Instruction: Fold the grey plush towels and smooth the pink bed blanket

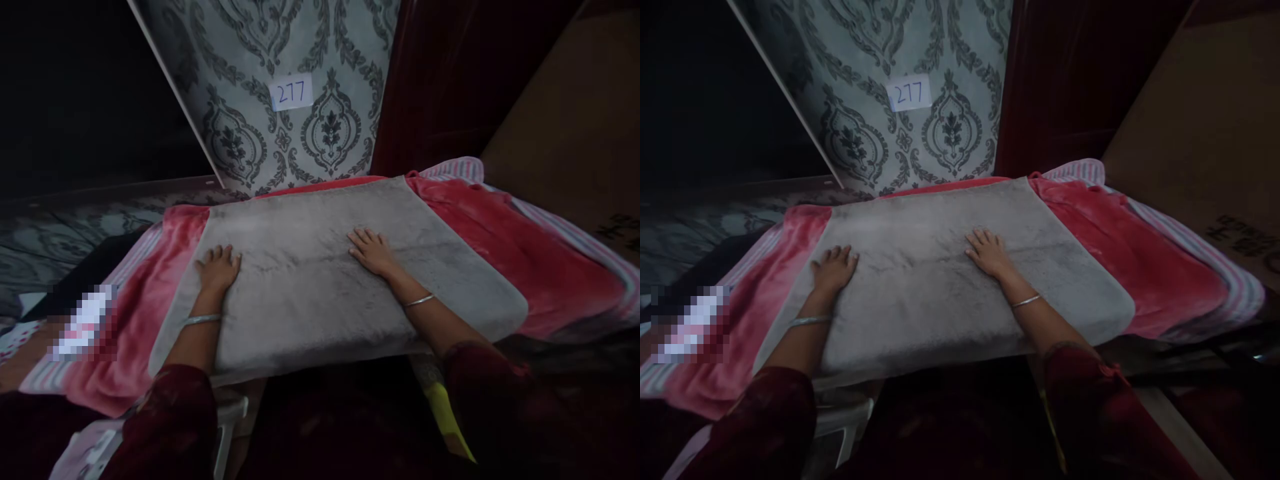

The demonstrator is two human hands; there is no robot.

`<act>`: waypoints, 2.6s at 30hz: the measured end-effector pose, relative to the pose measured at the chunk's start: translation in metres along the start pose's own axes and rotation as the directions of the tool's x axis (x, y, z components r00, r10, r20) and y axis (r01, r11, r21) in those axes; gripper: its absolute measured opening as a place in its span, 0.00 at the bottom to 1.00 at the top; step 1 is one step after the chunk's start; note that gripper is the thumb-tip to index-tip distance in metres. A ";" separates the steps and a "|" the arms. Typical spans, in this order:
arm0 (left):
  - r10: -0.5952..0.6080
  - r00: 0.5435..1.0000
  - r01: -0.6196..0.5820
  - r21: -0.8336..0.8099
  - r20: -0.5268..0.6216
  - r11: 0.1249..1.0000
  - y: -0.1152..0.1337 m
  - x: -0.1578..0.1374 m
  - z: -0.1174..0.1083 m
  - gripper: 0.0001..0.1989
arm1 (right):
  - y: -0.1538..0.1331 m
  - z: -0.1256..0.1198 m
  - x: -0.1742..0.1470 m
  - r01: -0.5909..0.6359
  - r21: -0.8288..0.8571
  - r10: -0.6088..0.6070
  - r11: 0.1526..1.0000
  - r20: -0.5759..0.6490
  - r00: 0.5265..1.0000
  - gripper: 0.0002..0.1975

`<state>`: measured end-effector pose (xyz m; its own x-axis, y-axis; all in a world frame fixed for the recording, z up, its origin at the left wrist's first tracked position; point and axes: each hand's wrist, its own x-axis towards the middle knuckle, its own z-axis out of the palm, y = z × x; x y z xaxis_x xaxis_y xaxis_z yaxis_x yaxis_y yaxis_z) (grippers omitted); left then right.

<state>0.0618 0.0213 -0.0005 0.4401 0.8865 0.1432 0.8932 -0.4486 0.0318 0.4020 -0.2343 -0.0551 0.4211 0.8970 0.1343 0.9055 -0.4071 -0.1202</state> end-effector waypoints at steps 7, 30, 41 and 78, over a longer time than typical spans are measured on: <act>0.606 0.788 -0.595 -0.114 0.112 0.795 0.117 -0.045 0.009 0.32 | 0.005 0.009 0.003 0.009 0.020 -0.008 1.000 -0.046 0.999 0.32; 0.174 0.985 -0.173 -0.034 0.017 0.984 0.017 -0.013 0.001 0.31 | 0.001 0.013 0.003 0.004 -0.001 -0.004 1.000 -0.056 0.998 0.31; 0.460 0.885 -0.452 -0.104 0.070 0.886 0.129 0.008 0.021 0.31 | -0.004 0.003 0.001 0.003 0.013 -0.003 1.000 -0.038 0.999 0.31; 0.460 0.867 -0.497 -0.274 -0.193 0.823 0.103 0.048 0.053 0.24 | 0.067 -0.030 0.028 -0.247 -0.018 0.247 0.969 0.009 0.969 0.30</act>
<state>0.1799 0.0231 -0.0425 0.7742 0.5404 0.3295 0.4910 -0.8413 0.2261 0.4758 -0.2413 -0.0297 0.6314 0.7700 0.0916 0.7741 -0.6190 -0.1324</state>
